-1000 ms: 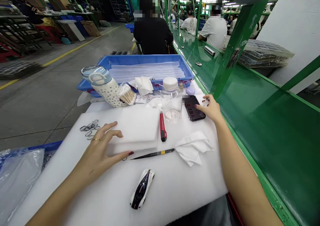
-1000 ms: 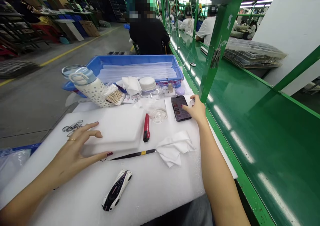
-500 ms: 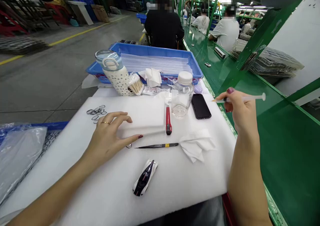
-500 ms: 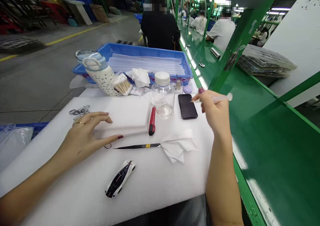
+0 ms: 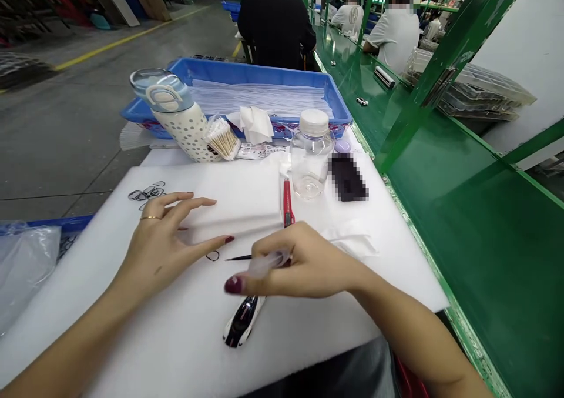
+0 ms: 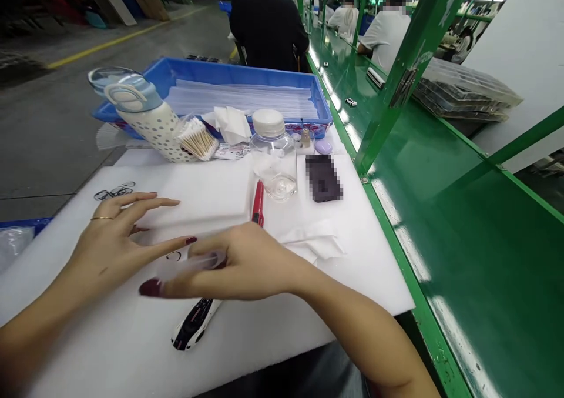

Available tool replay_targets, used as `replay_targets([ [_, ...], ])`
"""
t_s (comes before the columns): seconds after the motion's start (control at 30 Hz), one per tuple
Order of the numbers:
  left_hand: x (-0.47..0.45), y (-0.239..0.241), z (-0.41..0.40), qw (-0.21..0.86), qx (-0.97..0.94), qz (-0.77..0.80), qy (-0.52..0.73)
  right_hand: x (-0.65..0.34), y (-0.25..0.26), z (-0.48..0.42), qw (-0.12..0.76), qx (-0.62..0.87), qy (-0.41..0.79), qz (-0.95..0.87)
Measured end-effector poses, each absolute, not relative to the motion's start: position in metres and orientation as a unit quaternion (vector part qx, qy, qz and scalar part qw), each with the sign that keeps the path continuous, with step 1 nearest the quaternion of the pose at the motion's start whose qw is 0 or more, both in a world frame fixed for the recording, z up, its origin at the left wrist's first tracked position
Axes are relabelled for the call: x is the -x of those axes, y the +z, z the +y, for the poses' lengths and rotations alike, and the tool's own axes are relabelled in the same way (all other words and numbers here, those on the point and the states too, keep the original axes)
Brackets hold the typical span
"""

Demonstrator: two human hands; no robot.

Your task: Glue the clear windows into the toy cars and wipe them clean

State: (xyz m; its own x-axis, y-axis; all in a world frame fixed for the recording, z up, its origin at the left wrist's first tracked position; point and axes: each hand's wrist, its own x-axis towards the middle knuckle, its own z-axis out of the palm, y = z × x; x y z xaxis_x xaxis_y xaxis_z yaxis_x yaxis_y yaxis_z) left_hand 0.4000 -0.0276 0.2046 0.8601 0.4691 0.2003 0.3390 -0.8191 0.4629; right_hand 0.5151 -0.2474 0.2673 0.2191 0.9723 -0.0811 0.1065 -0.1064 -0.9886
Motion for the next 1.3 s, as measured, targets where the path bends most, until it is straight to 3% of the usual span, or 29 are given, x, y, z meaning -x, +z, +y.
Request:
replay_targets([
  [0.23, -0.392, 0.216, -0.033, 0.107, -0.953, 0.187, 0.211, -0.534, 0.262, -0.247, 0.543, 0.644, 0.314, -0.439],
  [0.3, -0.382, 0.222, -0.036, 0.145, -0.956, 0.132, 0.220, -0.538, 0.253, -0.243, 0.544, 0.664, 0.277, -0.432],
  [0.47, -0.354, 0.219, -0.053, 0.338, -0.941, -0.026, -0.022, -0.543, 0.229, -0.230, 0.522, 0.744, 0.239, -0.343],
  [0.63, -0.354, 0.219, -0.067, 0.317, -0.942, -0.079, -0.073, -0.541, 0.226, -0.230, 0.577, 0.696, 0.243, -0.350],
  [0.77, -0.364, 0.229, -0.067, 0.258, -0.953, -0.124, -0.102, -0.542, 0.224, -0.230, 0.523, 0.745, 0.254, -0.326],
  [0.9, -0.369, 0.230, -0.072, 0.234, -0.960, -0.138, -0.073, -0.542, 0.222, -0.229, 0.580, 0.694, 0.237, -0.355],
  [1.07, -0.367, 0.221, -0.082, 0.215, -0.962, -0.166, -0.006, -0.539, 0.226, -0.229, 0.505, 0.757, 0.264, -0.320],
  [1.2, -0.362, 0.217, -0.088, 0.208, -0.963, -0.169, 0.026, -0.537, 0.229, -0.231, 0.632, 0.652, 0.233, -0.349],
  [1.3, -0.362, 0.215, -0.093, 0.218, -0.961, -0.156, 0.061, -0.542, 0.223, -0.229, 0.614, 0.695, 0.215, -0.306],
])
